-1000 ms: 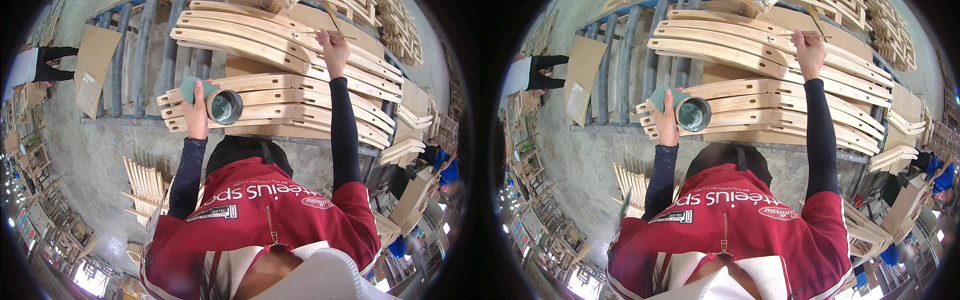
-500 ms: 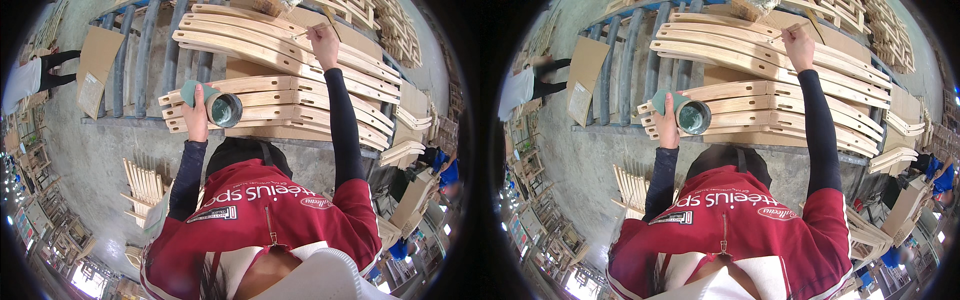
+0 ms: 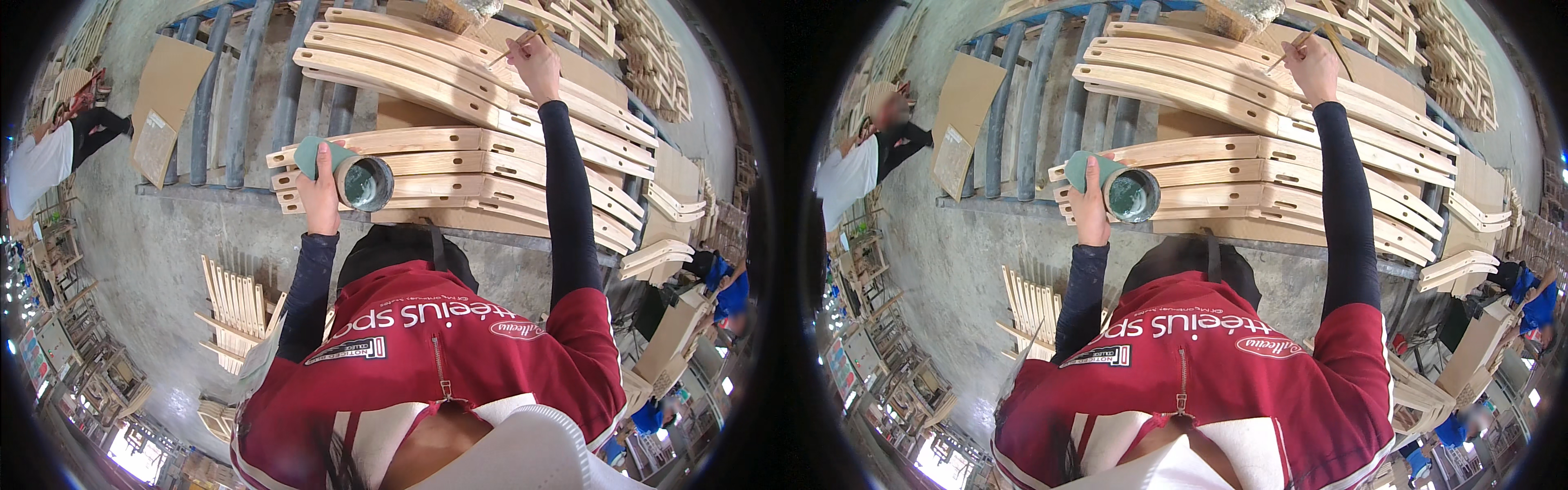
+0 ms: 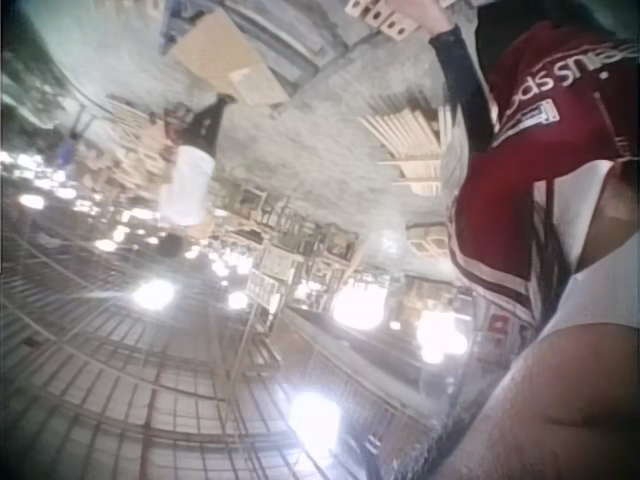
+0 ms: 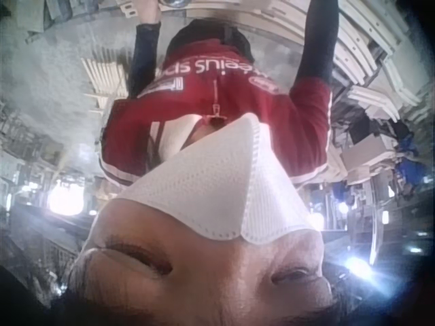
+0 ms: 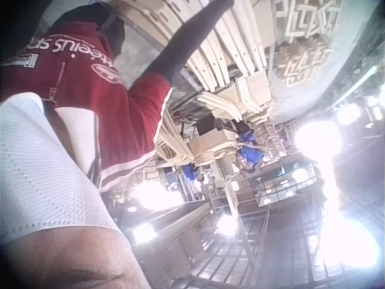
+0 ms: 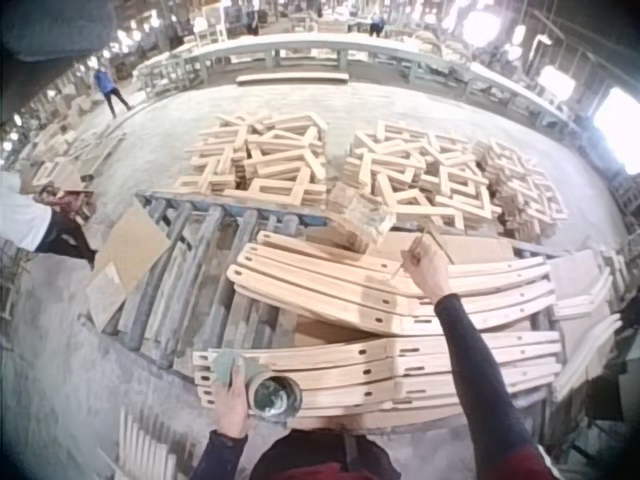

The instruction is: The person applies a liquid finish to curved wooden chair parts using a brush, repeatedly dipping the brush into a container and coating each piece. The person also pours liquids from bottles into the container to replenish the finish.

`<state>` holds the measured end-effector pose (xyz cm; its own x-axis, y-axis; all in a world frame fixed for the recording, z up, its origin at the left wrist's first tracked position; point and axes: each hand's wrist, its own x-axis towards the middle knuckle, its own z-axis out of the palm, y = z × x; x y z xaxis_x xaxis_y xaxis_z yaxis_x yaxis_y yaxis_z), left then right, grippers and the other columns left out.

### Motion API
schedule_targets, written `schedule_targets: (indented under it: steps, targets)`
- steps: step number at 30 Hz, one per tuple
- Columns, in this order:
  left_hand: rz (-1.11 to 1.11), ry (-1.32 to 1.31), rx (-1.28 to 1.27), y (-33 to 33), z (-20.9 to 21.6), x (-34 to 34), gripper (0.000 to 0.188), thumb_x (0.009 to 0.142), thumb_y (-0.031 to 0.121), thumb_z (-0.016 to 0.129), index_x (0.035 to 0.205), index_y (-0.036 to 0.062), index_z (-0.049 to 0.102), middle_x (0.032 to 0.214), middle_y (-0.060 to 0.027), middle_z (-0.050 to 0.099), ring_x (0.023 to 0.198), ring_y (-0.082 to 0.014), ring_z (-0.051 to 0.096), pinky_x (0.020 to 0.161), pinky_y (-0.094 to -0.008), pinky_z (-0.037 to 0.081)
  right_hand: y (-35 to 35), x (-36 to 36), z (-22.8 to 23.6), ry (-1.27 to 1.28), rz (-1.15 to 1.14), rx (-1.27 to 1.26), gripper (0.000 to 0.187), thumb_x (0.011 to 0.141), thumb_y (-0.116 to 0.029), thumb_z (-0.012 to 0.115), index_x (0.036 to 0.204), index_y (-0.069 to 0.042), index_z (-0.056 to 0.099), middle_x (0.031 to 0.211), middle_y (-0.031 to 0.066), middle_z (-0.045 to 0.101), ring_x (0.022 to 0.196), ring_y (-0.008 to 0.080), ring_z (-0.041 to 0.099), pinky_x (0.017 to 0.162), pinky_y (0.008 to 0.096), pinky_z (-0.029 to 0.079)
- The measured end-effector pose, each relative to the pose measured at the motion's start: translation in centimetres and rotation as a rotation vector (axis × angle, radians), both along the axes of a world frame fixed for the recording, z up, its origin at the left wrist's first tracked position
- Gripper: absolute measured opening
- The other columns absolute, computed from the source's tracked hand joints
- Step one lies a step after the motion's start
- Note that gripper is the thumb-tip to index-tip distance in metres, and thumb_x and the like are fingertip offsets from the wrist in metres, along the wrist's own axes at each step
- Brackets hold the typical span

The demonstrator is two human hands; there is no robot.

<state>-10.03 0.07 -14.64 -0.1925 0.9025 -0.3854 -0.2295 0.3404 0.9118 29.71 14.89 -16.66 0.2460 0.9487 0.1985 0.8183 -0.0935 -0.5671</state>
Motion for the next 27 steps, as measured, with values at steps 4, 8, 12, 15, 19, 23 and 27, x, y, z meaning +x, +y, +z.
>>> schedule_targets:
  steps: [4, 8, 12, 15, 19, 23, 27]
  targets:
    - [-0.052, -0.004, 0.006, 0.1, 0.4, 0.1, 0.041, 0.102, 0.034, 0.055, 0.115, -0.0047, 0.060, 0.110, -0.0137, 0.068, 0.093, -0.0213, 0.070, 0.081, -0.0301, 0.056, -0.7, 0.7, -0.8, 0.148, -0.038, -0.006, 0.029, 0.091, -0.031, 0.068, 0.089, -0.003, 0.068, 0.074, 0.0093, 0.074, 0.069, 0.0180, 0.073, 0.064, 0.0322, 0.054]
    - [-0.048, -0.042, 0.024, 0.4, 1.1, 0.5, 0.038, 0.102, 0.031, 0.054, 0.111, -0.0050, 0.060, 0.108, -0.0139, 0.068, 0.093, -0.0212, 0.070, 0.081, -0.0304, 0.056, -2.5, 0.9, 0.5, 0.231, -0.072, -0.026, 0.021, 0.093, -0.021, 0.068, 0.092, 0.000, 0.068, 0.082, 0.0118, 0.075, 0.075, 0.0176, 0.074, 0.068, 0.0282, 0.056]
    - [-0.030, -0.045, 0.115, 2.0, 2.5, 1.2, 0.035, 0.103, 0.028, 0.054, 0.109, -0.0051, 0.060, 0.106, -0.0140, 0.068, 0.092, -0.0216, 0.070, 0.081, -0.0312, 0.056, -5.7, -1.1, 4.9, 0.541, -0.024, 0.115, 0.022, 0.097, -0.015, 0.063, 0.092, 0.007, 0.065, 0.091, 0.0131, 0.073, 0.083, 0.0188, 0.073, 0.076, 0.0277, 0.060]
    - [-0.066, -0.035, 0.293, 4.5, 2.6, 1.6, 0.033, 0.103, 0.028, 0.054, 0.109, -0.0042, 0.060, 0.105, -0.0126, 0.068, 0.092, -0.0223, 0.070, 0.080, -0.0322, 0.056, -9.8, -5.4, 9.9, 0.840, 0.084, 0.161, 0.023, 0.100, -0.018, 0.060, 0.102, 0.005, 0.061, 0.097, 0.0178, 0.072, 0.087, 0.0208, 0.072, 0.080, 0.0292, 0.059]
    - [-0.124, -0.025, 0.422, 6.6, 6.4, 3.8, 0.038, 0.101, 0.030, 0.057, 0.108, -0.0074, 0.063, 0.102, -0.0154, 0.070, 0.088, -0.0209, 0.071, 0.077, -0.0318, 0.057, -15.3, -11.2, 14.1, 0.836, 0.288, 0.140, 0.020, 0.100, -0.014, 0.059, 0.101, 0.006, 0.060, 0.095, 0.0177, 0.072, 0.086, 0.0206, 0.072, 0.077, 0.0293, 0.059]
    - [-0.230, -0.122, 0.575, 6.7, 10.6, 5.6, 0.039, 0.101, 0.030, 0.058, 0.108, -0.0075, 0.062, 0.103, -0.0149, 0.069, 0.089, -0.0227, 0.071, 0.077, -0.0328, 0.058, -18.2, -14.4, 14.9, 0.695, 0.231, 0.292, 0.013, 0.093, -0.008, 0.069, 0.090, 0.005, 0.066, 0.085, 0.0082, 0.071, 0.081, 0.0145, 0.070, 0.072, 0.0248, 0.055]
    - [-0.231, -0.115, 0.816, 6.5, 13.4, 6.2, 0.037, 0.102, 0.030, 0.056, 0.108, -0.0062, 0.062, 0.104, -0.0137, 0.069, 0.090, -0.0233, 0.071, 0.078, -0.0332, 0.059, -20.3, -14.4, 15.5, 0.496, 0.244, 0.366, 0.010, 0.090, -0.008, 0.073, 0.090, 0.001, 0.068, 0.085, 0.0071, 0.072, 0.077, 0.0106, 0.066, 0.070, 0.0242, 0.052]
